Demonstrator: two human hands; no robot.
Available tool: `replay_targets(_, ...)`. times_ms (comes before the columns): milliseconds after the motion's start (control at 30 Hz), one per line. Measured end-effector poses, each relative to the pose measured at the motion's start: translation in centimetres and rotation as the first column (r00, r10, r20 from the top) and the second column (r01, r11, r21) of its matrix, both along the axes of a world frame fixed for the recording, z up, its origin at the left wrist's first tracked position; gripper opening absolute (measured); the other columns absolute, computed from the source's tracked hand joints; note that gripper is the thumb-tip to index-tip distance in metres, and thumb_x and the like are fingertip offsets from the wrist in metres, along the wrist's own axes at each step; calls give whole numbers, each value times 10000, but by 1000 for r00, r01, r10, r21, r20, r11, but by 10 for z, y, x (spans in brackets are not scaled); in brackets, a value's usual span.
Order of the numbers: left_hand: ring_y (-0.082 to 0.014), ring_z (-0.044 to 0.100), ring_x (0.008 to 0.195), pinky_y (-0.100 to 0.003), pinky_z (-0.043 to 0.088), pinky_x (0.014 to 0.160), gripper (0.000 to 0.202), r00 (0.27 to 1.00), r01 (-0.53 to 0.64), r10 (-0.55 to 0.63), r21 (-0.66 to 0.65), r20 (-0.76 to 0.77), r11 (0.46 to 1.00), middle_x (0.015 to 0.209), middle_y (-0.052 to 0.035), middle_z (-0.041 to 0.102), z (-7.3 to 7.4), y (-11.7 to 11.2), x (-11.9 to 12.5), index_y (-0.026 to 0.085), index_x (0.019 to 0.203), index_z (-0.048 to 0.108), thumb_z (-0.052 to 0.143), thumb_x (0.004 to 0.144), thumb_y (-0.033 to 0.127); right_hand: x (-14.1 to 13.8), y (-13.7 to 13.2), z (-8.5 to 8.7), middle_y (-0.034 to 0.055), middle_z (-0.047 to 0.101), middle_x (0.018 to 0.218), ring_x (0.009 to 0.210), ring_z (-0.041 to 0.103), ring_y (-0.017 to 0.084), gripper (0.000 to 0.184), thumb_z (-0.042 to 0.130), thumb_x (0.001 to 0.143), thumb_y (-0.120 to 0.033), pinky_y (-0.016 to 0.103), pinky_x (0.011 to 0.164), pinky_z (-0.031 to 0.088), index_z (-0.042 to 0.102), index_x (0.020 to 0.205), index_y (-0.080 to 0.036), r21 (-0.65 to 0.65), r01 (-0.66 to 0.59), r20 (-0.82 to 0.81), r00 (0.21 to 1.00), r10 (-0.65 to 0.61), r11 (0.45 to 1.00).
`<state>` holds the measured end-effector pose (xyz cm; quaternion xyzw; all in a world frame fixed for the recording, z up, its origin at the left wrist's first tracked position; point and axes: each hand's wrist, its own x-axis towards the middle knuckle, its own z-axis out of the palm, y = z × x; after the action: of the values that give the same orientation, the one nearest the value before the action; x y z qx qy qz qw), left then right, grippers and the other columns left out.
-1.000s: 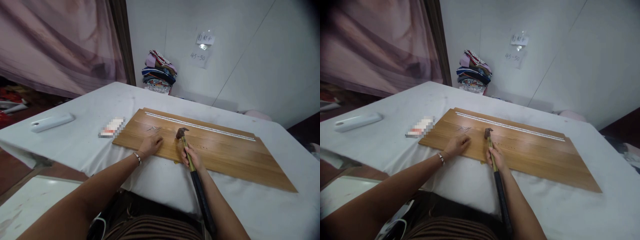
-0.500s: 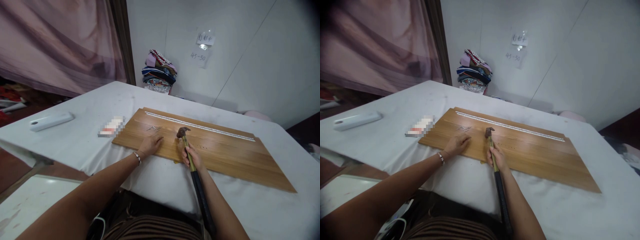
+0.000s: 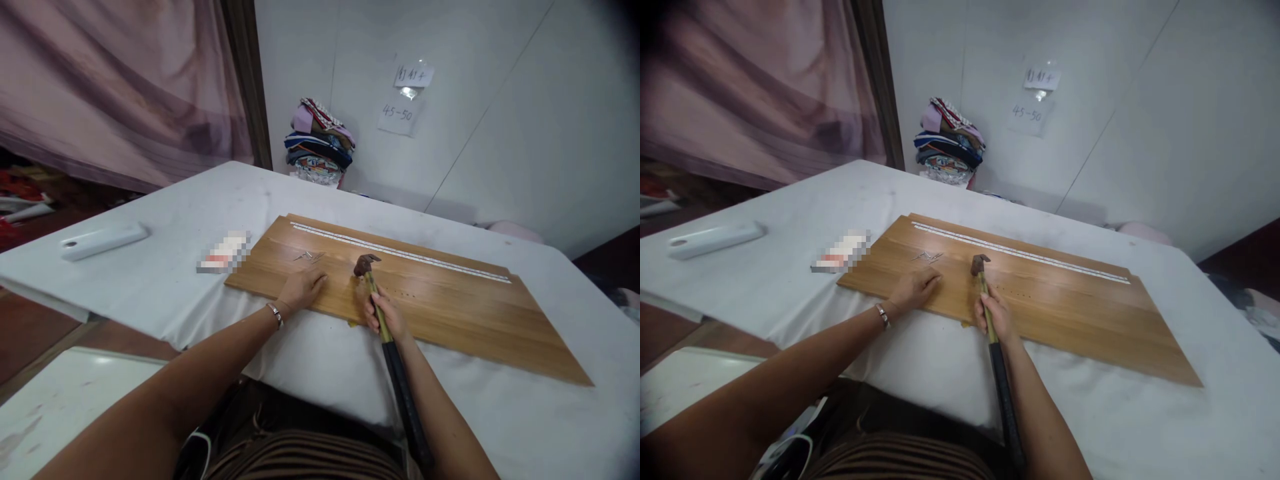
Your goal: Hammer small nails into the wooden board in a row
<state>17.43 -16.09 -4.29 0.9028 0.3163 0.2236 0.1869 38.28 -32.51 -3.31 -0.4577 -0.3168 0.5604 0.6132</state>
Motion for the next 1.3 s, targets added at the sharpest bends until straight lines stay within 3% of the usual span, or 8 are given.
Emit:
replay_targets(233,-227,718,940,-344,565,865,266,1000,21,-21,25,16,999,1002,-79,768,-1,0,-1,208,968,734,492,1018,307,-2,0,6,-139,548,592,314,395,71,531,759,807,-510,177,284,294,486,1192,-266,-16,-3,-6,1000,3,1000)
replay_targets(433,-236,721,967,-356,569,890,285,1000,25,-25,16,-9,1000,1027,-82,766,0,1,0,209,984,762,500,1011,316,-3,0,3,-128,557,603,315,390,59,433,741,825,-517,176,290,316,496,1069,-258,-9,-6,21,1000,7,1000)
replay_targets(933,-215,707,917,-329,550,856,247,999,23,-23,-13,-33,1000,985,-65,755,4,-1,-1,218,917,759,554,998,329,-3,0,9,-140,557,590,313,405,70,525,756,809,-504,179,285,295,484,1191,-264,-22,-16,0,1000,16,1000)
replay_targets(1300,-236,716,904,-354,561,853,274,999,20,-21,-17,-27,1000,968,-76,752,2,0,0,218,921,772,545,996,351,-2,-1,7,-130,555,607,313,395,61,478,753,822,-524,181,285,309,487,1121,-262,18,-2,15,1000,1,1000)
